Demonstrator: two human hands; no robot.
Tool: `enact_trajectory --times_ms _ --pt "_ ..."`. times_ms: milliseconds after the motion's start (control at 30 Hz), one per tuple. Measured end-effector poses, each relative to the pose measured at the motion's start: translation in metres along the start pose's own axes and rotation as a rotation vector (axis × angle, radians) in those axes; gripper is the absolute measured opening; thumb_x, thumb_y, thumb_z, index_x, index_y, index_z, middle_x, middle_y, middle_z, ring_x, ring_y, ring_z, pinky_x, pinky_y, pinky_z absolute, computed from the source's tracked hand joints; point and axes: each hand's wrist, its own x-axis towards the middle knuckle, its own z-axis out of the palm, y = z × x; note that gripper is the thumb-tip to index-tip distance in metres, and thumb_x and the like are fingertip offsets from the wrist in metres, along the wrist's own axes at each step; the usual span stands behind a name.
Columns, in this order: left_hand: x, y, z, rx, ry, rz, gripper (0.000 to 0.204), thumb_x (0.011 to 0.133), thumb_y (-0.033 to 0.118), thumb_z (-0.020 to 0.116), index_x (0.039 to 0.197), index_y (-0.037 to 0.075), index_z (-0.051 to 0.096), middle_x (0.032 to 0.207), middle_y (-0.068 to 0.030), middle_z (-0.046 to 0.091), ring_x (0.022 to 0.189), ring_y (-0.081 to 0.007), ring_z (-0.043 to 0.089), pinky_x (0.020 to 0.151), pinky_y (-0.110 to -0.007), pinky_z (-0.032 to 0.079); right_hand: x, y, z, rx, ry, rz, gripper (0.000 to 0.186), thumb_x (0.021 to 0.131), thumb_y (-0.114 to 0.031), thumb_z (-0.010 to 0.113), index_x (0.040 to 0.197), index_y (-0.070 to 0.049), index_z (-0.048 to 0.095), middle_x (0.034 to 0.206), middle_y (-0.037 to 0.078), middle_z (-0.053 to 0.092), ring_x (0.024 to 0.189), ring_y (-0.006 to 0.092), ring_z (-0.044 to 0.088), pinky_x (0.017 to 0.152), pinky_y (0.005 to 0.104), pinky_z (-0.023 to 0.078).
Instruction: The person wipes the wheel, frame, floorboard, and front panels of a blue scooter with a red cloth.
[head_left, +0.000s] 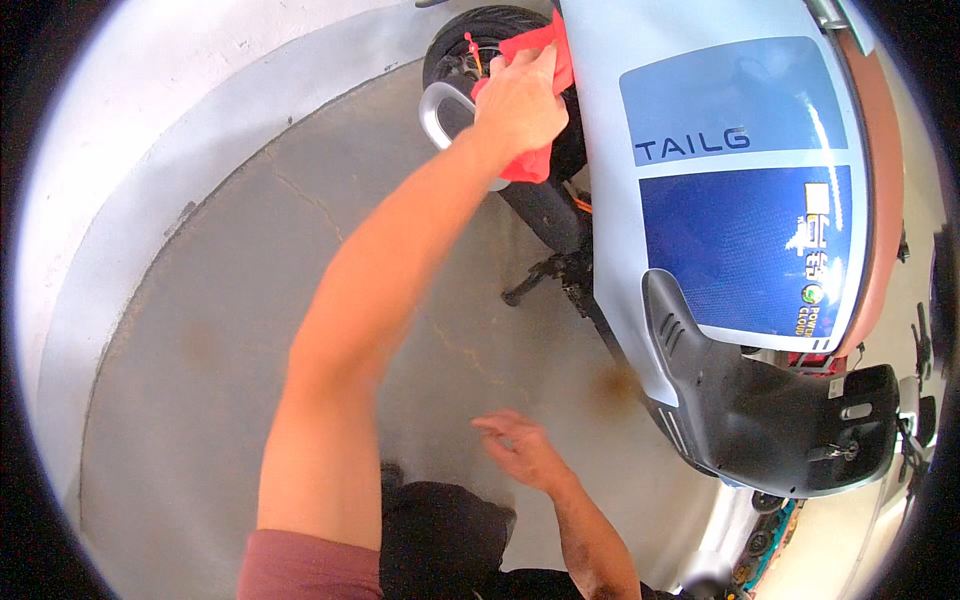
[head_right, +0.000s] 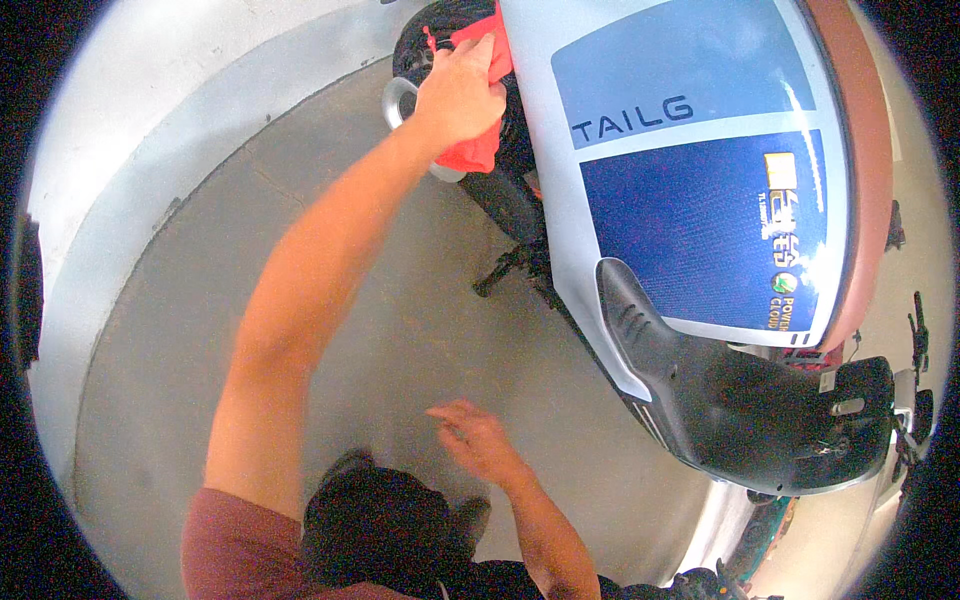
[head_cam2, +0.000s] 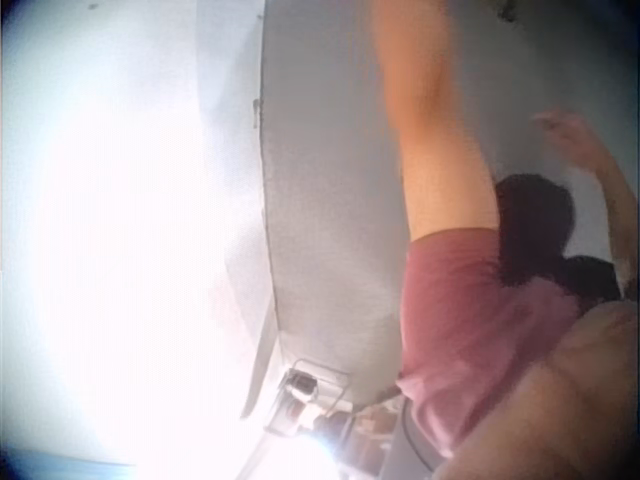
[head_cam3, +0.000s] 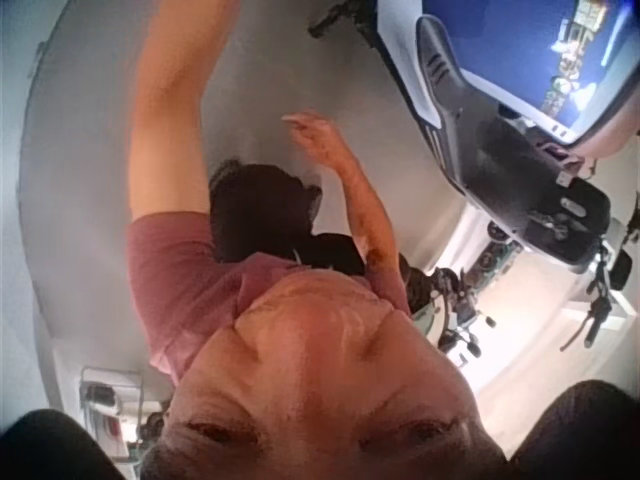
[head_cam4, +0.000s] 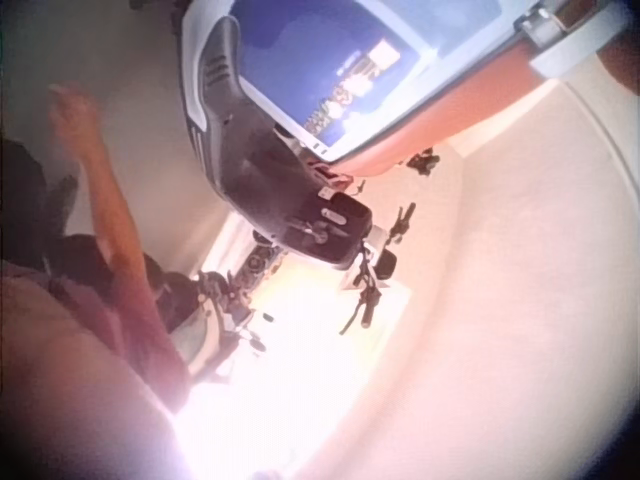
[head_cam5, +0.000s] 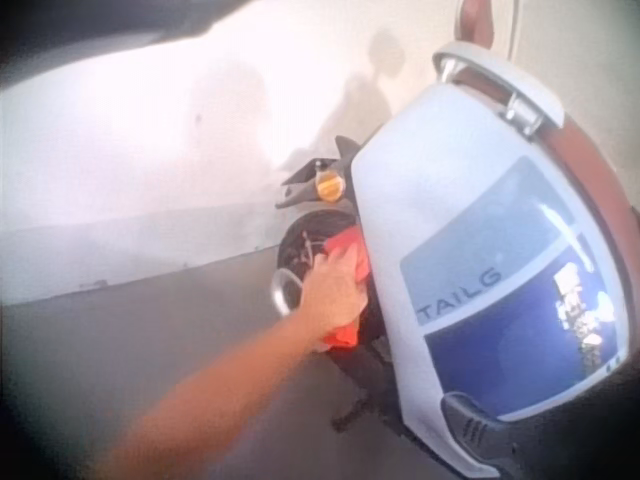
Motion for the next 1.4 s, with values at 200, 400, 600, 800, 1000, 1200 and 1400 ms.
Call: enact_trajectory --times_ms 200,400,600,800,1000,1200,1400 --pt "-0.049 0.0 0.004 0.056 0.137 0.171 0.072 0.08 0.007 0.071 0.148 0.01 0.048 0.144 -0.022 0.05 0.12 -0.0449 0.053 0.092 -0.052 0.055 -0.011 0.02 0.009 0.075 -0.094 0.099 0.03 0.093 -0.005 0.067 0.122 -0.007 0.073 0.107 0.01 0.071 0.094 0.0209 0.067 0.084 0.0333 0.057" --pt "-0.063 -0.038 0.014 0.199 0.125 0.373 0.057 0.081 0.007 0.066 0.137 0.019 0.063 0.151 -0.0188 0.046 0.128 -0.0447 0.048 0.094 -0.055 0.045 0.004 0.004 -0.004 0.028 -0.082 0.097 0.031 0.093 -0.005 0.067 0.124 -0.007 0.072 0.107 0.01 0.071 0.094 0.0201 0.068 0.081 0.0331 0.057" --pt "-0.046 -0.048 0.014 -0.033 0.217 0.4 0.07 0.08 0.003 0.066 0.148 0.013 0.052 0.148 -0.0189 0.051 0.135 -0.0404 0.047 0.105 -0.054 0.04 0.017 -0.007 -0.011 -0.021 -0.014 0.046 0.034 0.092 -0.004 0.069 0.126 -0.008 0.071 0.111 0.013 0.071 0.098 0.0238 0.069 0.086 0.0354 0.056" --pt "-0.003 -0.053 0.017 -0.136 0.095 0.217 0.066 0.08 0.004 0.063 0.145 0.006 0.051 0.14 -0.0147 0.061 0.124 -0.0394 0.057 0.103 -0.053 0.046 0.052 -0.03 -0.032 -0.255 0.139 -0.063 0.055 0.091 -0.014 0.068 0.145 -0.014 0.056 0.148 0.018 0.054 0.135 0.0414 0.052 0.114 0.0519 0.042" --pt "0.0 -0.043 0.008 -0.097 0.036 0.114 0.068 0.076 0.001 0.065 0.143 0.001 0.052 0.142 -0.0203 0.057 0.125 -0.0431 0.055 0.106 -0.051 0.046 0.129 -0.115 -0.107 -0.952 0.421 -0.26 0.065 0.082 -0.013 0.07 0.145 -0.013 0.055 0.155 0.019 0.043 0.144 0.0423 0.038 0.118 0.0613 0.028" --pt "-0.064 -0.015 0.029 -0.054 0.274 0.161 0.076 0.073 -0.002 0.069 0.146 0.01 0.053 0.151 -0.018 0.048 0.129 -0.0415 0.047 0.104 -0.053 0.044 0.162 -0.16 -0.179 -1.515 0.524 -0.345 0.049 0.086 -0.017 0.064 0.135 -0.017 0.065 0.154 0.015 0.046 0.148 0.0354 0.036 0.119 0.0636 0.022" --pt "-0.04 -0.032 0.025 -0.17 0.326 0.181 0.071 0.076 0.003 0.07 0.145 0.011 0.055 0.146 -0.0176 0.054 0.128 -0.0408 0.051 0.104 -0.051 0.046 0.163 -0.145 -0.171 -1.586 0.358 -0.362 0.045 0.091 -0.02 0.058 0.135 -0.01 0.064 0.154 0.017 0.047 0.149 0.0362 0.034 0.121 0.0643 0.02"
